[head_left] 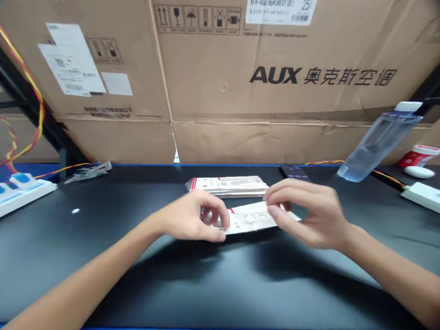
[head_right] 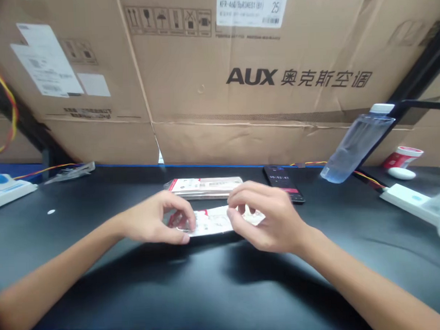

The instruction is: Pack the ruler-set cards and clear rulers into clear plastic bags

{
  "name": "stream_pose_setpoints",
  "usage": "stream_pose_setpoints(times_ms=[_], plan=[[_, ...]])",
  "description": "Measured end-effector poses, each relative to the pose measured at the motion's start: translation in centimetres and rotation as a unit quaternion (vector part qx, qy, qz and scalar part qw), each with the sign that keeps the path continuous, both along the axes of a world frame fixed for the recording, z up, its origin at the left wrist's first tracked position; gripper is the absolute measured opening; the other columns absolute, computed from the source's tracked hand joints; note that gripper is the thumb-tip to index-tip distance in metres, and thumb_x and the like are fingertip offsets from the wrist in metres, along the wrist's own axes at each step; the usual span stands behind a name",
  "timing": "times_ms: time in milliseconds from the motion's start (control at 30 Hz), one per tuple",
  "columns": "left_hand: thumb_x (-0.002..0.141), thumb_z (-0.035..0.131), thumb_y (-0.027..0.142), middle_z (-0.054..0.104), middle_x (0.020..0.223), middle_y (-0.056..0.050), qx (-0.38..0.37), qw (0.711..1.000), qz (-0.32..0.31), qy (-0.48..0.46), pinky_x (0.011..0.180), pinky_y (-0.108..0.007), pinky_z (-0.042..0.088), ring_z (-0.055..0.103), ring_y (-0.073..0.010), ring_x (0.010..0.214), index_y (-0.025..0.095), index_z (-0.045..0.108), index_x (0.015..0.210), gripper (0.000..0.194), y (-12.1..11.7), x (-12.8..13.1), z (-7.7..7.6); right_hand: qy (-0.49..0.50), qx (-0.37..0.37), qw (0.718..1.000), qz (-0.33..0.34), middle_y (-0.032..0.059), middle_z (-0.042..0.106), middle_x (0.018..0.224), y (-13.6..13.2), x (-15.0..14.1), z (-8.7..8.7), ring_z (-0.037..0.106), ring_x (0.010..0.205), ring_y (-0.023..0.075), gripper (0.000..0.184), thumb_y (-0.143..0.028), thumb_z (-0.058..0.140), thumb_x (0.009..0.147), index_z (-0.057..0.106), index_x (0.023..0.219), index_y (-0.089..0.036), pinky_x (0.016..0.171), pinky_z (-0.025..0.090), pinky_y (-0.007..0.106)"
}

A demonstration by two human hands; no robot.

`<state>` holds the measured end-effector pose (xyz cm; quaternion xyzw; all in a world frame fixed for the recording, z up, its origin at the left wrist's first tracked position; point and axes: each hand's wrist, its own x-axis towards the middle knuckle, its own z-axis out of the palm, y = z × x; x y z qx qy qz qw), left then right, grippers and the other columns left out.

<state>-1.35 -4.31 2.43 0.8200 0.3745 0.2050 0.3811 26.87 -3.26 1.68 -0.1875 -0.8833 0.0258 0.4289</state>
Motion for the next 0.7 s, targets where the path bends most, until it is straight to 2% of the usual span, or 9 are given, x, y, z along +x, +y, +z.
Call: stream_pose_setpoints(times_ms=[67,133,233,300,400,533,700], plan=[[0.075,0.079,0.029,0.07,0.07,0.0,-0.071,0.996,-0.056,0.015,0.058,-0.023,0.047,0.057,-0.0125,0.061,0.018,0.079,0.089,0.018,-0.8,1.0,-0.3,-0.123,-0.096,0.987,0.048,0.0023,0.069,0.082,0.4,-0.2,-0.7,0.06,0.066,0.0144,0.01,-0.014,0.062,0.089,0.065,0.087,-0.023,0.06,0.049,0.027],[0.08,0.077,0.033,0.071,0.072,-0.001,-0.104,0.991,-0.086,0.017,0.059,-0.023,0.047,0.057,-0.0121,0.062,0.016,0.078,0.095,0.023,-1.2,1.8,-0.9,-0.208,-0.173,0.96,0.071,0.0015,0.065,0.08,0.9,-0.4,-1.4,0.057,0.065,0.013,0.009,-0.014,0.061,0.088,0.065,0.084,-0.021,0.06,0.046,0.026],[0.082,0.075,0.029,0.073,0.08,-0.003,-0.044,0.996,-0.075,0.006,0.062,-0.022,0.046,0.059,-0.0121,0.068,0.014,0.078,0.097,0.021,-1.1,2.1,-1.7,-0.248,-0.238,0.936,0.076,0.0019,0.063,0.086,1.3,-0.5,-1.8,0.056,0.071,0.0128,0.01,-0.01,0.06,0.084,0.065,0.086,-0.019,0.063,0.045,0.025],[0.081,0.074,0.022,0.075,0.093,-0.004,0.021,0.998,-0.067,-0.001,0.072,-0.023,0.049,0.063,-0.0141,0.079,0.015,0.077,0.099,0.02,-0.9,2.1,-2.1,-0.251,-0.261,0.929,0.082,0.0027,0.064,0.093,1.1,-0.6,-1.6,0.057,0.076,0.0132,0.011,-0.011,0.06,0.085,0.066,0.09,-0.018,0.068,0.045,0.025],[0.08,0.073,0.017,0.075,0.105,-0.005,0.095,0.993,-0.076,0.01,0.088,-0.026,0.049,0.066,-0.0174,0.093,0.016,0.076,0.1,0.02,-0.7,2.0,-2.2,-0.248,-0.285,0.921,0.096,0.0039,0.065,0.101,0.8,-0.7,-1.2,0.06,0.082,0.0142,0.009,-0.021,0.065,0.088,0.068,0.097,-0.018,0.075,0.047,0.026],[0.083,0.073,0.021,0.074,0.102,-0.004,0.129,0.988,-0.073,0.045,0.086,-0.027,0.049,0.066,-0.0178,0.092,0.018,0.076,0.102,0.02,-0.7,1.9,-2.1,-0.248,-0.29,0.919,0.099,0.0049,0.066,0.11,0.6,-0.9,-1.3,0.063,0.093,0.0169,0.017,-0.03,0.067,0.091,0.069,0.105,-0.02,0.085,0.049,0.029],[0.09,0.067,0.031,0.07,0.112,-0.008,0.195,0.977,-0.035,0.084,0.094,-0.032,0.048,0.065,-0.022,0.103,0.018,0.073,0.108,0.022,-0.2,1.5,-2.8,-0.249,-0.283,0.925,0.038,0.0056,0.06,0.13,1.0,-1.0,-2.2,0.058,0.118,0.0224,0.036,-0.044,0.063,0.096,0.061,0.127,-0.025,0.105,0.044,0.036]])
